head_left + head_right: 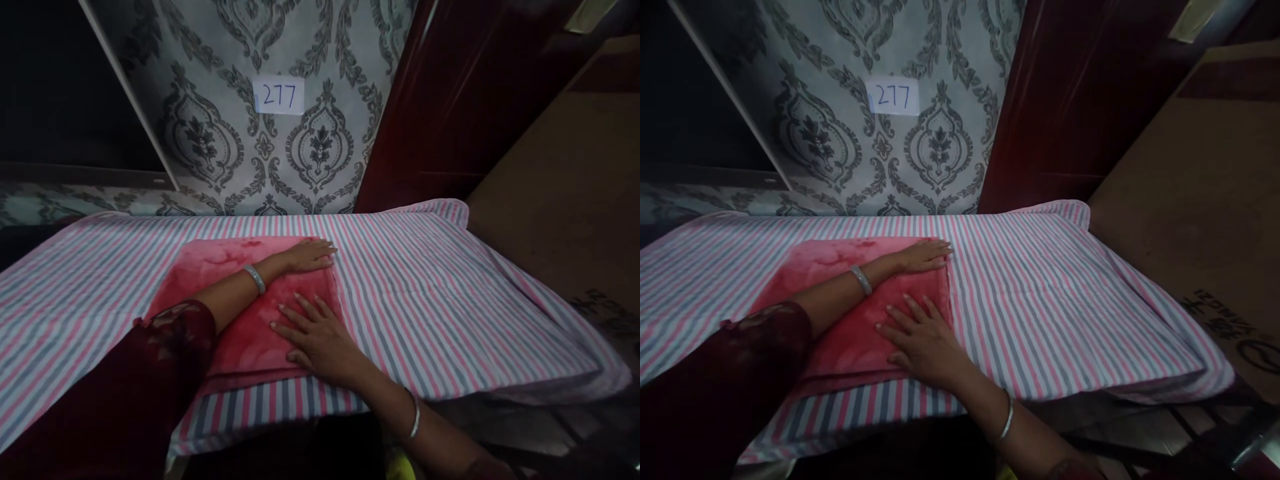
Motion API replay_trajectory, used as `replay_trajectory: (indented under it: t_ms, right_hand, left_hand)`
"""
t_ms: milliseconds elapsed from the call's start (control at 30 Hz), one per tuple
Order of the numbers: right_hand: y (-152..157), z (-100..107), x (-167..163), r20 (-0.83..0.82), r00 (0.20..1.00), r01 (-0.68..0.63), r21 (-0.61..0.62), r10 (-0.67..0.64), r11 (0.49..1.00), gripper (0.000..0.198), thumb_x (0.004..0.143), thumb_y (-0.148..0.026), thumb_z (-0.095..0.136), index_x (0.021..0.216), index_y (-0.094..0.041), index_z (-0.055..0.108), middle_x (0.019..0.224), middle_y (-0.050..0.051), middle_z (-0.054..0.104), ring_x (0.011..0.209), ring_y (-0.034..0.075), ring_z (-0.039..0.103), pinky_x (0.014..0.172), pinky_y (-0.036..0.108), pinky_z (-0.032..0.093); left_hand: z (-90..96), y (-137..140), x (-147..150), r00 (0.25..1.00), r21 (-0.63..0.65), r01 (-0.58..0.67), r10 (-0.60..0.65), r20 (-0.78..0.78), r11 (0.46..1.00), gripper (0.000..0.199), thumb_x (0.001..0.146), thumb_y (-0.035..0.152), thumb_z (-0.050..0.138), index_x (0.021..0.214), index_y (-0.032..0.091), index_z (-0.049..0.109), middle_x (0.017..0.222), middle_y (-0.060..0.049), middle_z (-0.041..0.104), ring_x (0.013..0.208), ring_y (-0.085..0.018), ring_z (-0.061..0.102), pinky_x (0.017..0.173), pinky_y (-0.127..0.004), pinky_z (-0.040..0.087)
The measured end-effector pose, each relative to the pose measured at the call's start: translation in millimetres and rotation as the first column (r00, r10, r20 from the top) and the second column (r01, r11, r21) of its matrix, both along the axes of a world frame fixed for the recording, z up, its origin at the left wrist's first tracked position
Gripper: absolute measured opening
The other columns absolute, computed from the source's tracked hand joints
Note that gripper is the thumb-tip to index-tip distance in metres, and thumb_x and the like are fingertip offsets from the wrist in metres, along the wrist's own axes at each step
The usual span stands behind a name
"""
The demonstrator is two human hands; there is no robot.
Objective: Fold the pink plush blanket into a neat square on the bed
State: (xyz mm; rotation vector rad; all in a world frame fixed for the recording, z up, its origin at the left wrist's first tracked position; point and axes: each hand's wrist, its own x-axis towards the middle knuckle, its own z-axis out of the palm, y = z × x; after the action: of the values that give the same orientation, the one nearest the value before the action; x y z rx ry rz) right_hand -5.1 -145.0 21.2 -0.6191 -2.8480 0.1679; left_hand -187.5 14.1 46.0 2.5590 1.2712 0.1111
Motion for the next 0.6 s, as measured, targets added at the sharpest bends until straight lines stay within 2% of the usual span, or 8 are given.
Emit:
replay_trajectory:
  t_ms: [300, 467, 600]
  right_hand:
    - [0.0, -3.4, 3.4, -0.003, 1.0, 0.005, 0.072, -0.005, 0.997, 0.062, 0.103, -0.054, 0.054, 0.16, -0.037, 0.036, 0.17, -0.005, 0.025, 0.159, 0.029, 0.01, 0.128, 0.057, 0.019]
    - [-0.8, -3.4, 3.3, -0.002, 1.0, 0.009, 0.098, -0.009, 0.995, 0.06, 0.104, -0.049, 0.054, 0.16, -0.036, 0.036, 0.17, -0.004, 0.026, 0.158, 0.03, 0.014, 0.126, 0.057, 0.022]
    - [0.6, -6.4, 5.9, -0.004, 1.0, 0.009, 0.118, -0.009, 0.993, 0.057, 0.105, -0.045, 0.051, 0.159, -0.034, 0.039, 0.169, -0.002, 0.029, 0.157, 0.03, 0.019, 0.124, 0.058, 0.025]
  left_hand:
    - [-9.6, 4.0, -1.5, 0.997, 0.013, 0.001, -0.002, 0.075, 1.0, 0.067, 0.103, 0.063, 0.032, 0.159, 0.026, 0.04, 0.169, -0.009, 0.031, 0.157, -0.027, 0.024, 0.126, -0.05, 0.013]
    - [-14.3, -4.4, -3.0, 0.982, 0.136, -0.012, -0.014, 0.187, 0.991, 0.066, 0.106, 0.056, 0.03, 0.162, 0.021, 0.032, 0.17, -0.012, 0.028, 0.157, -0.024, 0.025, 0.126, -0.043, 0.018]
    - [-5.4, -13.1, 1.7, 0.984, 0.233, -0.083, 0.043, 0.17, 0.969, 0.063, 0.106, 0.047, 0.036, 0.161, 0.016, 0.034, 0.171, -0.015, 0.024, 0.156, -0.025, 0.029, 0.125, -0.04, 0.022]
